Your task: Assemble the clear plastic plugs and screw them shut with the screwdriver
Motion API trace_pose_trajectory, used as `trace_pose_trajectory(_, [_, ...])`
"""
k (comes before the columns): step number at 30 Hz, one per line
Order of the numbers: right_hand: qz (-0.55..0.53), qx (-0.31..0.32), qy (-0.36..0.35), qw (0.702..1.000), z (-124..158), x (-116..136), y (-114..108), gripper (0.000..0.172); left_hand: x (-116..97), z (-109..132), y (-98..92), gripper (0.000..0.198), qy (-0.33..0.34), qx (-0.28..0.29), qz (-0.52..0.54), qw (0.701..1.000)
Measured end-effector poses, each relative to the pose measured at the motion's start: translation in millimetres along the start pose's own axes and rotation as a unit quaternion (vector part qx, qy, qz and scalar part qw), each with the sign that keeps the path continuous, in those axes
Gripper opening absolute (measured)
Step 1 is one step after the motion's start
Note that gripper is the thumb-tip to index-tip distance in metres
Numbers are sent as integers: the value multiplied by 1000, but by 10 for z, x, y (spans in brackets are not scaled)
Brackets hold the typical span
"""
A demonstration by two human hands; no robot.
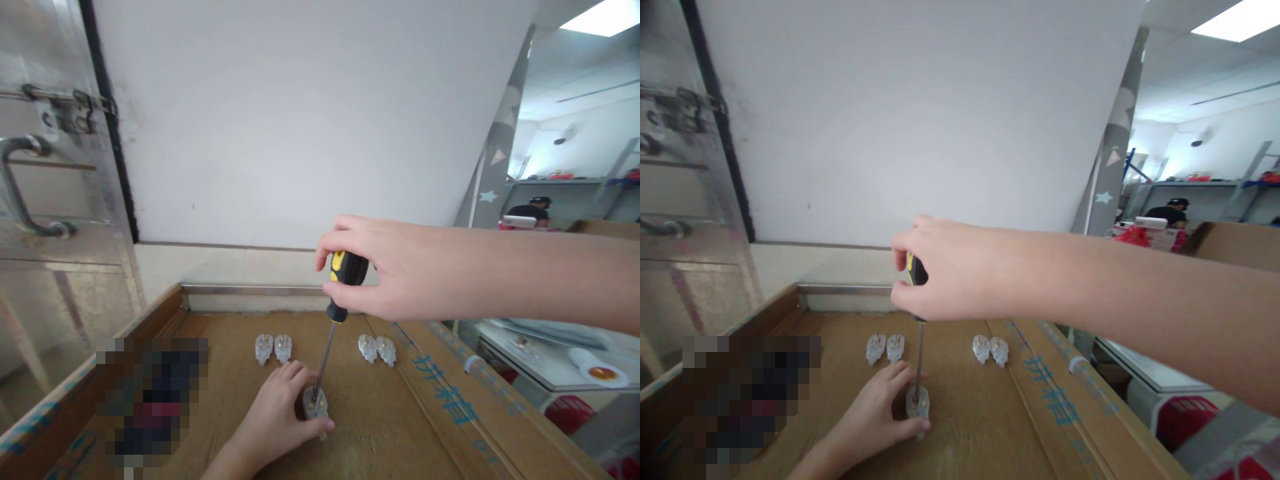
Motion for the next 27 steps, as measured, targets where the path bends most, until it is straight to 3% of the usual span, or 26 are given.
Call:
trace_pose_trajectory(3, [-15,-30,-22,999,22,49,7,13,12,-12,10,28,-20,9,-13,1000])
trace_pose_trajectory(6, [-62,-17,-7,998,45,58,21,18,15,-21,0,20,-19,-2,-12,1000])
trace_pose_trajectory(11, [22,-31,-32,999,81,101,-5,10,31,-26,-17,12,-16,-12,-17,1000])
trace_pose_trajectory(15, [-20,-16,-33,999,106,107,18,23,49,-33,-25,13,-17,-12,-24,1000])
trace_pose_trajectory(20, [52,-21,-35,998,90,94,8,10,96,-53,-27,16,-22,-5,-27,999])
trace_pose_trajectory(23, [27,-9,-44,999,88,104,29,22,117,-60,-29,17,-23,-7,-27,999])
trace_pose_trajectory(27, [73,-48,-35,996,90,127,28,25,127,-49,-20,15,-22,-16,-13,1000])
Point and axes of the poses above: each hand's wrist, its own z-axis away from the middle knuckle, its own y-axis out of the palm, x = y × z, the point moved 4 cm from there along -z, towards the middle knuckle, and after that the axes turned 7 degrees about x, right-handed, at the moved point
